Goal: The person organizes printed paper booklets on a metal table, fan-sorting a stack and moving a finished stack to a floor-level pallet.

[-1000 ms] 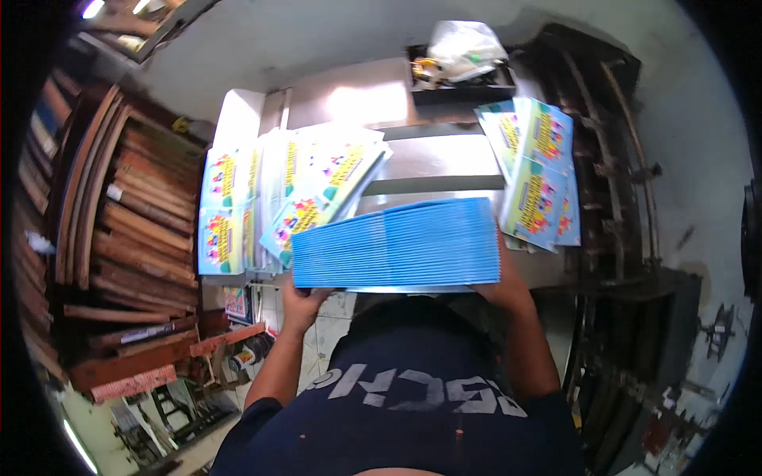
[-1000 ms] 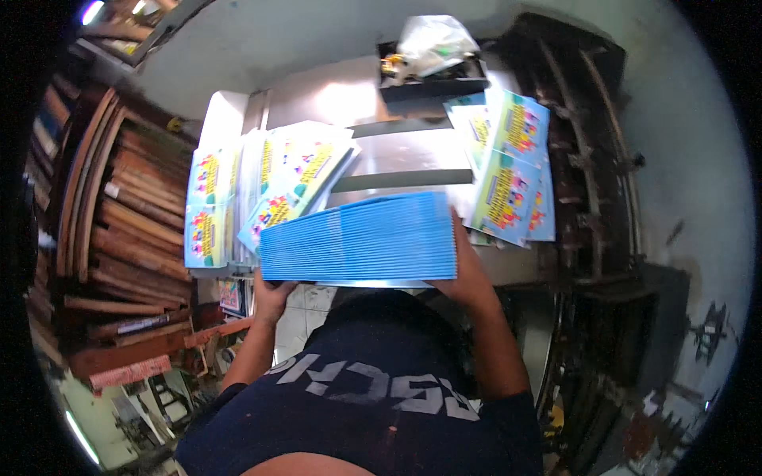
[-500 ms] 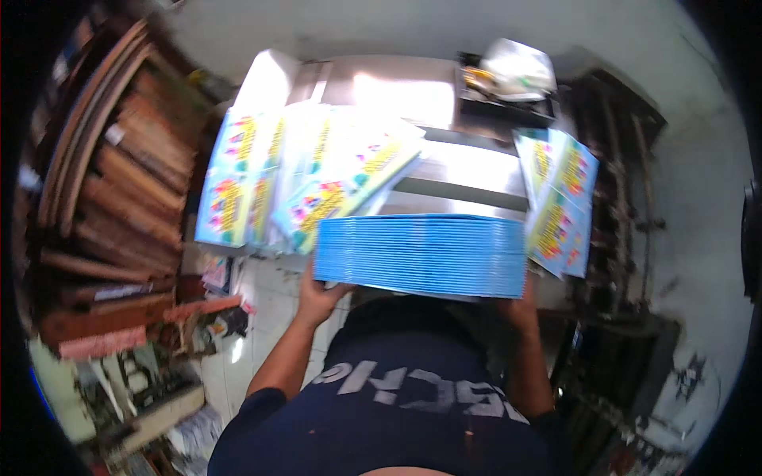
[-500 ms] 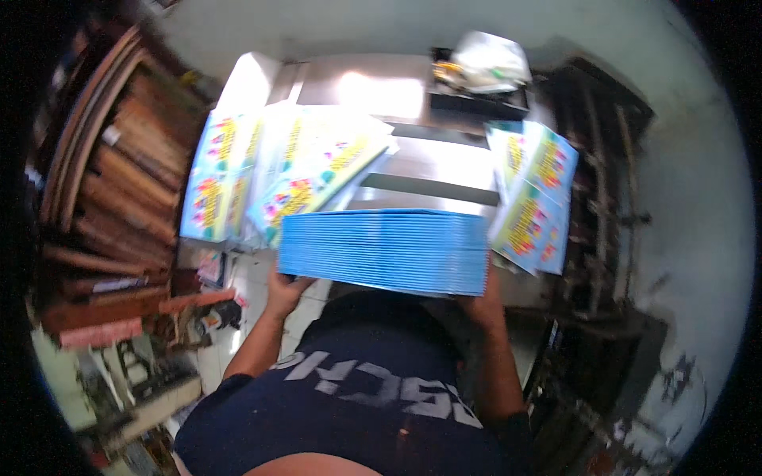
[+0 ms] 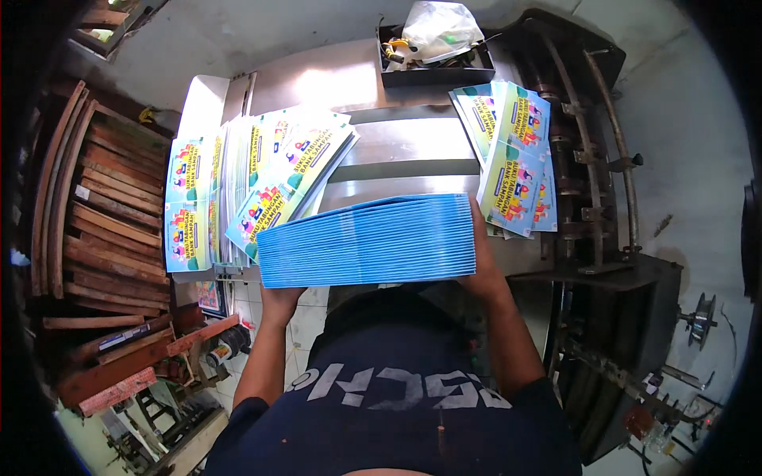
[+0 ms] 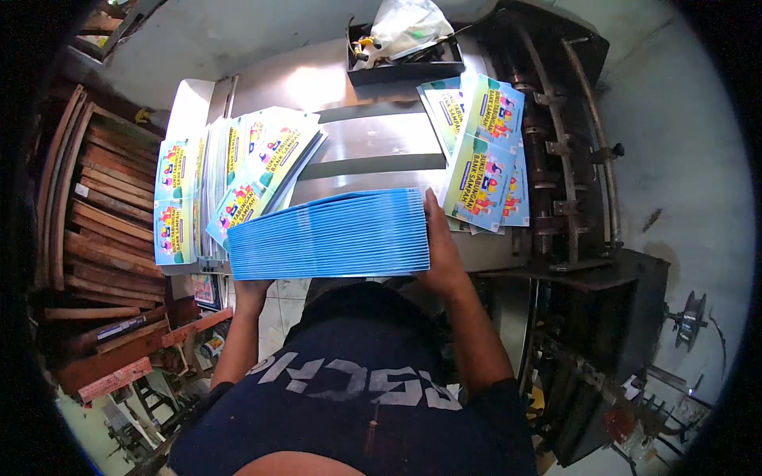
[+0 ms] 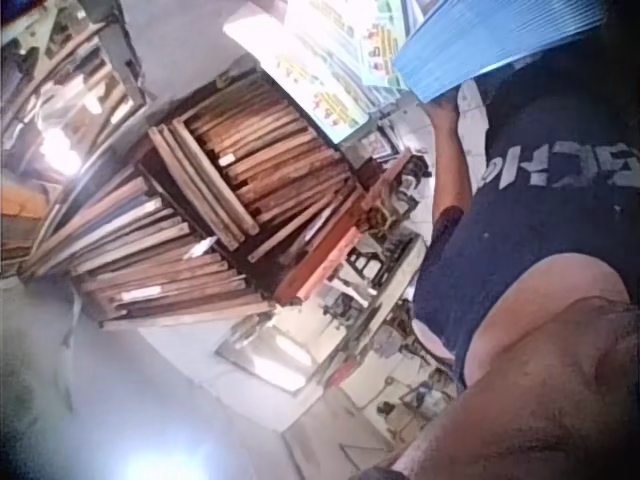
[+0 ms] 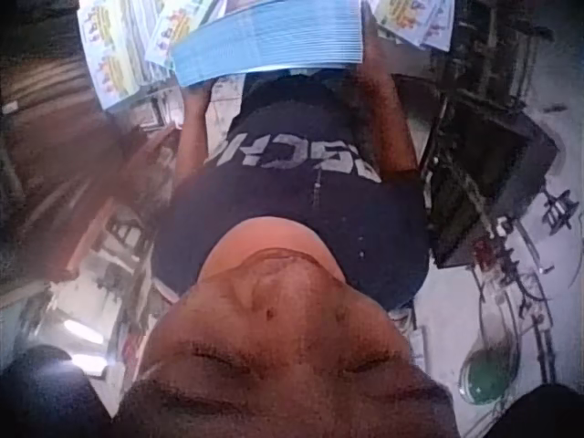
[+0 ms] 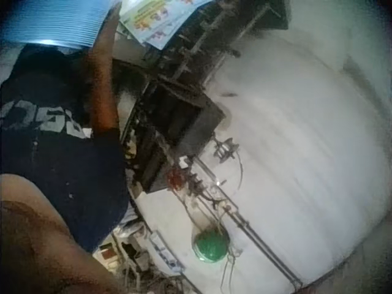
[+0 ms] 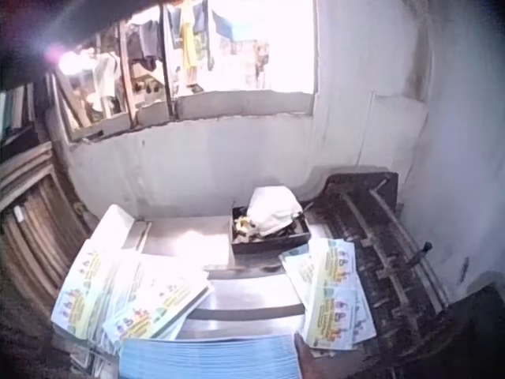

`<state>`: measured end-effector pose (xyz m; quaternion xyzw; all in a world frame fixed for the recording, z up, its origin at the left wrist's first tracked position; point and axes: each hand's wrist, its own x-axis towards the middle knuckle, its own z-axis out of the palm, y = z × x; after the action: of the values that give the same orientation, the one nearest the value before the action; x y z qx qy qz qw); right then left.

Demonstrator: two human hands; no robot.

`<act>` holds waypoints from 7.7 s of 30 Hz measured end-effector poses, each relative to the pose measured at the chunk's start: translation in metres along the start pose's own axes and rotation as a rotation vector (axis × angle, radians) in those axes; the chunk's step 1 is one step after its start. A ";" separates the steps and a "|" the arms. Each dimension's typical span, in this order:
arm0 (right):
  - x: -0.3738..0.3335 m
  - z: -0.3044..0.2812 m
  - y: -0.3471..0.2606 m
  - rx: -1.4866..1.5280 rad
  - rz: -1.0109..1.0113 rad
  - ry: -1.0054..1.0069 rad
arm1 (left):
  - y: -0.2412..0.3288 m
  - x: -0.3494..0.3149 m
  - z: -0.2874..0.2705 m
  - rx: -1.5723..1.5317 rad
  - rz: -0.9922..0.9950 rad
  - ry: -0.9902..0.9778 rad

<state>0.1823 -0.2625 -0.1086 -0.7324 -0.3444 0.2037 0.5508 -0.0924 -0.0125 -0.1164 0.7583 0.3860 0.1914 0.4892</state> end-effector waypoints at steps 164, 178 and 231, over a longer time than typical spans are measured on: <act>-0.065 -0.011 -0.021 0.214 0.017 0.071 | 0.055 0.006 0.005 -0.359 -0.013 -0.241; -0.034 -0.016 -0.035 0.290 0.257 0.290 | 0.065 0.033 -0.008 -0.182 0.216 -0.107; 0.087 0.220 -0.071 0.627 0.541 0.286 | 0.051 0.132 -0.005 0.775 0.532 -0.348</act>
<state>0.0720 -0.0414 -0.1022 -0.6146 0.0179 0.3319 0.7154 0.0076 0.0813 -0.0807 0.9772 0.1343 0.0228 0.1630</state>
